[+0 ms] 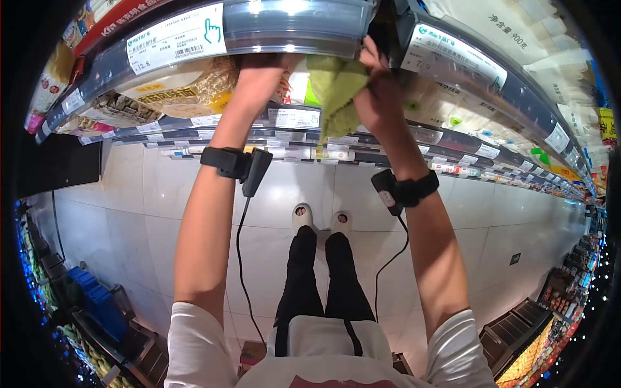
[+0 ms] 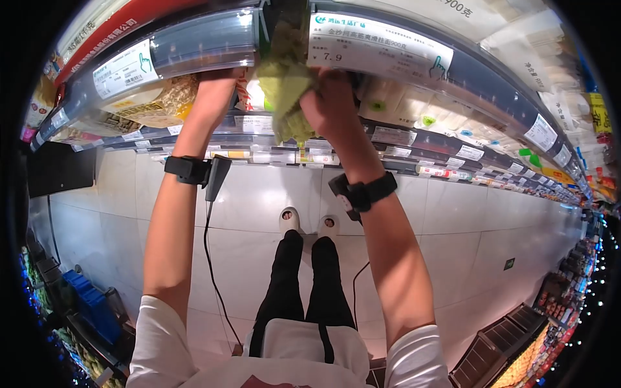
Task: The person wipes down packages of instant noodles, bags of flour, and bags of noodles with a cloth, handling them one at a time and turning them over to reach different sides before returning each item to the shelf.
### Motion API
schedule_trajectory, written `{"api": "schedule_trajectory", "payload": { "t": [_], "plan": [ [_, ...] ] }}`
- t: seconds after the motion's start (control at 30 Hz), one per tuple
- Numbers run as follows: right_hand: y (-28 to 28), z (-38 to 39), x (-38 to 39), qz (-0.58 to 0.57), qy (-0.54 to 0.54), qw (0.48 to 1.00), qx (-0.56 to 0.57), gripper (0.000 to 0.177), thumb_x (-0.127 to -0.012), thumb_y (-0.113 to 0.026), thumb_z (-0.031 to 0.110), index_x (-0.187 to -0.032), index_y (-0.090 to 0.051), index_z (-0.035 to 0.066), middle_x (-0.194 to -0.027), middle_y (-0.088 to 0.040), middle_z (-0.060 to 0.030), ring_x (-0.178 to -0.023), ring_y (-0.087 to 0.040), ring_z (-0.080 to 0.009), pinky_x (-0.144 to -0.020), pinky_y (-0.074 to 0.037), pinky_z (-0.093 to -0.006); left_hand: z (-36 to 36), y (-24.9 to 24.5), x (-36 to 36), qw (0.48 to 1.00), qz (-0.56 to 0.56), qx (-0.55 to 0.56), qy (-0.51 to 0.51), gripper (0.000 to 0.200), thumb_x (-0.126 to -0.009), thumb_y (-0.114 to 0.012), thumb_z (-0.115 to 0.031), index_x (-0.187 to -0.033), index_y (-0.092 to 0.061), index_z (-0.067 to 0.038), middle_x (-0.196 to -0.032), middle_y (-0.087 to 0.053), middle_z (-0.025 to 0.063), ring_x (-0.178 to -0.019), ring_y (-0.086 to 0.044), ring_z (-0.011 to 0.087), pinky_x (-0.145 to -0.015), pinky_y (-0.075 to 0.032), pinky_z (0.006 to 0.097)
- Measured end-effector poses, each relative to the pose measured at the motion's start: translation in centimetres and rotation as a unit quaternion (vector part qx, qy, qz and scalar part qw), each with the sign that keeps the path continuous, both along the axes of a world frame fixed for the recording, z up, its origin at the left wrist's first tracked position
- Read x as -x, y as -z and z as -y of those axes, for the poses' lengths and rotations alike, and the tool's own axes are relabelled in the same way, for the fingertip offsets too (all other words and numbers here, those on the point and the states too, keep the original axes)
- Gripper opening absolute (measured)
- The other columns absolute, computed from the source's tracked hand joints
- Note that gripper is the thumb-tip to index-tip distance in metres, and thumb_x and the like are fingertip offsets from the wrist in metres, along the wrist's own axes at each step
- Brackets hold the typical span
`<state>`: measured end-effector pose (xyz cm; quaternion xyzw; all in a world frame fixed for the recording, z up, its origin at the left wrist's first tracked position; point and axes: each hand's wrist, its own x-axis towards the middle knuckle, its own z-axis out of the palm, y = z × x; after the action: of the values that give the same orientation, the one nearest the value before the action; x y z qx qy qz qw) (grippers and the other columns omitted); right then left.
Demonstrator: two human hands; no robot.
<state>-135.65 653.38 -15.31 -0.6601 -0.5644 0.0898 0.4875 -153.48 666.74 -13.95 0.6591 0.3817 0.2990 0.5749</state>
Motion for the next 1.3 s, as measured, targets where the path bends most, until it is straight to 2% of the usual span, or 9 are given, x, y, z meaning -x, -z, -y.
{"api": "schedule_trajectory", "payload": {
  "t": [0.2, 0.27, 0.47, 0.67, 0.73, 1.0, 1.03, 1.17, 1.3],
  "plan": [
    [-1.1, -1.4, 0.4, 0.0, 0.021, 1.0, -0.012, 0.039, -0.087, -0.067, -0.006, -0.126, -0.067, 0.001, -0.141, -0.06, -0.017, -0.132, -0.058, -0.0328, -0.11, -0.045, -0.0336, -2.7, 2.6, -0.4, 0.986, 0.084, -0.079, -0.122, 0.026, -0.107, -0.055, -0.013, -0.128, -0.06, 0.001, -0.12, -0.065, 0.0102, -0.108, -0.058, 0.017, -0.097, -0.049, 0.0349],
    [-1.1, -1.2, 0.4, 0.049, 0.039, 0.998, -0.014, 0.042, -0.086, -0.068, -0.007, -0.127, -0.067, 0.001, -0.138, -0.062, -0.0156, -0.129, -0.06, -0.0332, -0.108, -0.046, -0.0337, -3.4, 3.0, -0.1, 0.878, -0.188, -0.422, -0.128, 0.028, -0.109, -0.053, -0.017, -0.129, -0.058, 0.0, -0.121, -0.064, 0.01, -0.107, -0.058, 0.0183, -0.098, -0.048, 0.0356],
    [0.9, -1.3, -0.4, 0.061, 0.057, 0.996, -0.039, 0.039, -0.086, -0.069, -0.005, -0.124, -0.067, 0.002, -0.129, -0.065, -0.0122, -0.115, -0.065, -0.0345, -0.099, -0.052, -0.0351, -0.1, 1.2, -2.5, 0.973, 0.095, -0.096, -0.188, 0.036, -0.106, -0.055, -0.019, -0.134, -0.058, 0.004, -0.127, -0.065, 0.0191, -0.112, -0.063, 0.0277, -0.101, -0.049, 0.0402],
    [0.2, 0.0, -0.6, 0.148, 0.137, 0.979, 0.01, 0.032, -0.088, -0.07, -0.001, -0.119, -0.069, 0.005, -0.114, -0.071, -0.0133, -0.109, -0.069, -0.0297, -0.09, -0.053, -0.0341, 1.6, 0.3, -1.5, 0.977, 0.107, -0.118, -0.142, 0.04, -0.105, -0.063, -0.024, -0.138, -0.057, -0.001, -0.122, -0.062, 0.0095, -0.107, -0.056, 0.0162, -0.097, -0.047, 0.0346],
    [0.7, 0.2, -0.9, -0.169, 0.065, 0.969, -0.166, 0.026, -0.089, -0.07, 0.001, -0.114, -0.068, 0.003, -0.106, -0.073, -0.0165, -0.099, -0.072, -0.0263, -0.083, -0.053, -0.0348, 2.3, 1.7, -1.5, 0.979, 0.119, -0.094, -0.135, 0.043, -0.104, -0.065, -0.024, -0.138, -0.056, 0.0, -0.123, -0.062, 0.0104, -0.109, -0.055, 0.0174, -0.099, -0.046, 0.0349],
    [0.9, -1.7, 4.4, 0.046, 0.141, 0.979, -0.139, 0.041, -0.076, -0.083, 0.012, -0.11, -0.064, -0.003, -0.116, -0.07, -0.0211, -0.103, -0.07, -0.036, -0.087, -0.055, -0.0397, 2.5, 4.9, -1.5, 0.97, 0.115, -0.197, -0.082, 0.043, -0.103, -0.065, -0.02, -0.138, -0.053, 0.001, -0.118, -0.066, 0.0141, -0.103, -0.06, 0.0208, -0.095, -0.049, 0.0343],
    [1.1, -1.5, 4.7, 0.019, 0.144, 0.981, -0.125, 0.041, -0.076, -0.083, 0.012, -0.11, -0.065, -0.002, -0.118, -0.069, -0.0199, -0.105, -0.066, -0.0416, -0.088, -0.054, -0.0441, 2.7, 4.7, -0.7, 0.985, -0.013, -0.146, -0.091, 0.041, -0.103, -0.062, -0.016, -0.139, -0.051, 0.001, -0.115, -0.067, 0.0149, -0.096, -0.061, 0.0192, -0.087, -0.051, 0.0333],
    [1.4, -1.4, 4.1, -0.025, 0.099, 0.988, -0.115, 0.035, -0.077, -0.081, 0.01, -0.106, -0.066, -0.002, -0.114, -0.068, -0.0207, -0.105, -0.066, -0.0438, -0.088, -0.054, -0.0447, 2.1, 5.7, -1.7, 0.957, 0.151, -0.217, -0.118, 0.037, -0.101, -0.065, -0.022, -0.128, -0.057, 0.002, -0.092, -0.069, 0.0139, -0.077, -0.059, 0.0163, -0.071, -0.052, 0.0345],
    [1.2, -0.9, 3.9, 0.04, 0.152, 0.984, -0.084, 0.034, -0.08, -0.076, 0.005, -0.112, -0.066, -0.002, -0.119, -0.068, -0.0233, -0.108, -0.066, -0.0446, -0.094, -0.054, -0.045, 1.5, 6.0, -1.1, 0.981, 0.003, -0.174, -0.086, 0.037, -0.098, -0.07, -0.028, -0.114, -0.06, 0.004, -0.079, -0.065, 0.0129, -0.073, -0.059, 0.017, -0.07, -0.052, 0.0368]
  ]
}}
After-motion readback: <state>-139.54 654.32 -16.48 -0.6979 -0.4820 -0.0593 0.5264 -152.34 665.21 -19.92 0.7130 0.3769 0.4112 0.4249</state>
